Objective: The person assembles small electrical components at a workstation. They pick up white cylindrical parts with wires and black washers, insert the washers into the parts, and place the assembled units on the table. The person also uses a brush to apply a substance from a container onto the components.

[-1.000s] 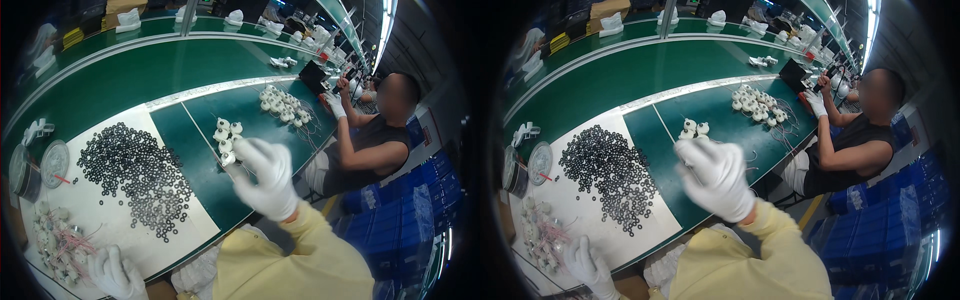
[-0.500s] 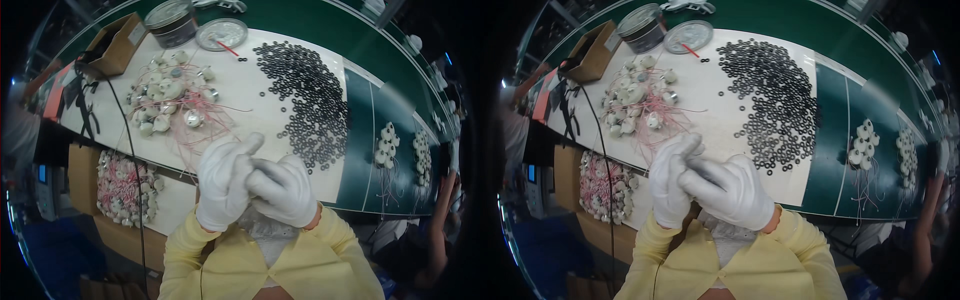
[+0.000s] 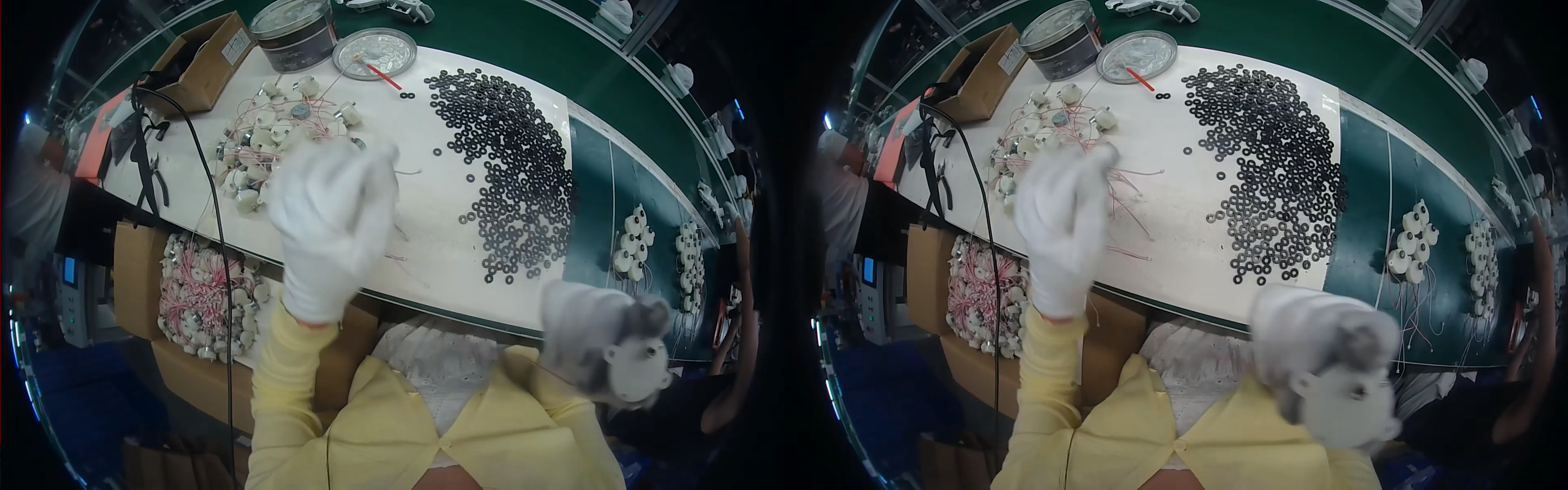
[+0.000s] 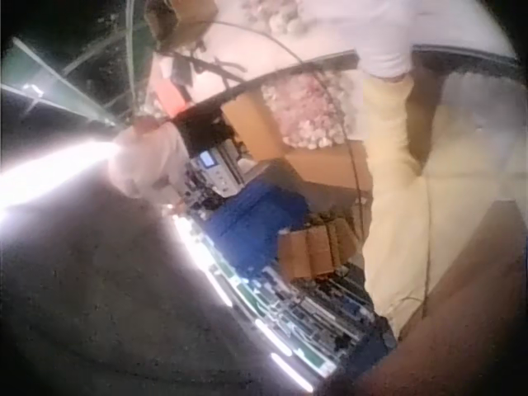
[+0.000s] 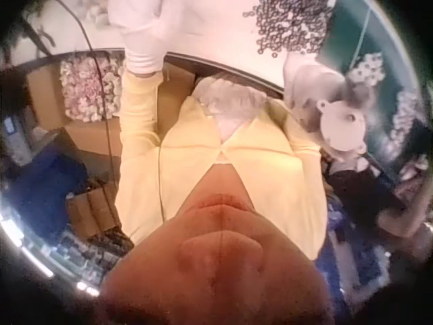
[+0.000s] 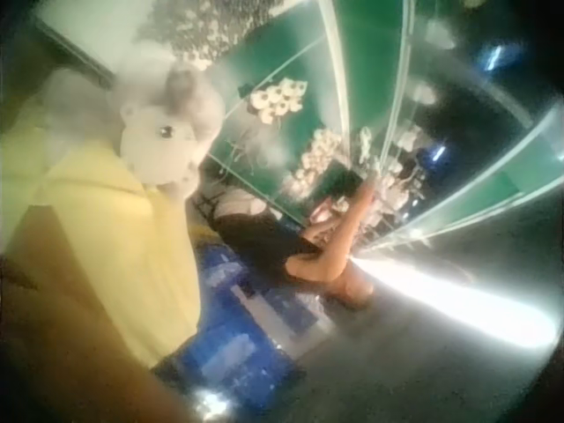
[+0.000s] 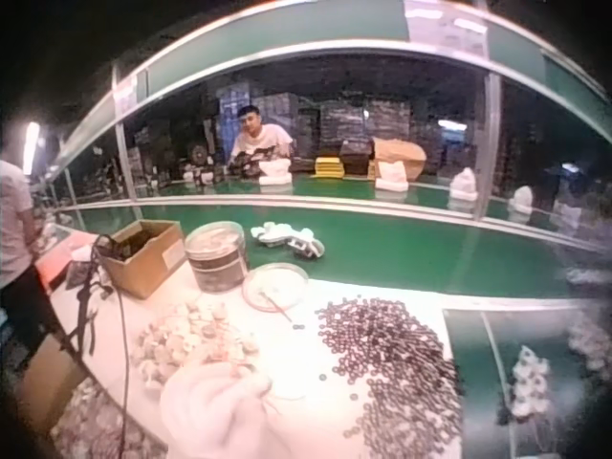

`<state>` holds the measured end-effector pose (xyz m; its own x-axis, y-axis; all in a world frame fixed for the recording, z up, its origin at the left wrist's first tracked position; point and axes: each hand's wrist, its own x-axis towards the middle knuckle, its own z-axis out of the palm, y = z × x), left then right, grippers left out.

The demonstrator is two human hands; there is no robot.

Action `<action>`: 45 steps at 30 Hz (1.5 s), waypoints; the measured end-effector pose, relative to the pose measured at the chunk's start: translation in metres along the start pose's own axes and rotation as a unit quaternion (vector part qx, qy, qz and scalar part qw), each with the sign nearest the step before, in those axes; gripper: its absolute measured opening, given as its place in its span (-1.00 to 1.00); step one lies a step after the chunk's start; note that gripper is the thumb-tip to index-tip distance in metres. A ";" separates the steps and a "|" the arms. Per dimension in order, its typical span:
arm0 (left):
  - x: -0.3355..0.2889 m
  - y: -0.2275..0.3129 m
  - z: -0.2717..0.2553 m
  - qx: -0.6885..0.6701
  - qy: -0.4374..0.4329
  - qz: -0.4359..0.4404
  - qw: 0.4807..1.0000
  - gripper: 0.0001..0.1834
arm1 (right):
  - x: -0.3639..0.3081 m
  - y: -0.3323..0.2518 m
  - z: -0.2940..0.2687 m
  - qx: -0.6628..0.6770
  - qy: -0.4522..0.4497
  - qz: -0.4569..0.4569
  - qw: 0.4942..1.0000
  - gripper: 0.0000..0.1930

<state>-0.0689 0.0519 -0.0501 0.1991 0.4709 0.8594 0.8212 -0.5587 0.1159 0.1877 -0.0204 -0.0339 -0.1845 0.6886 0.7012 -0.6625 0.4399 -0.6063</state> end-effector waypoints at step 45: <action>-0.045 0.029 0.010 -0.005 -0.207 -0.094 0.974 -0.71 | -0.004 -0.054 -0.048 -0.768 -0.313 0.229 0.510 -0.50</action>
<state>-0.0487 0.0214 -0.0901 0.2464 0.7986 0.5491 0.8587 -0.4427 0.2584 0.2590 -0.0190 -0.0216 -0.5787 0.8143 0.0453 0.8151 0.5794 -0.0009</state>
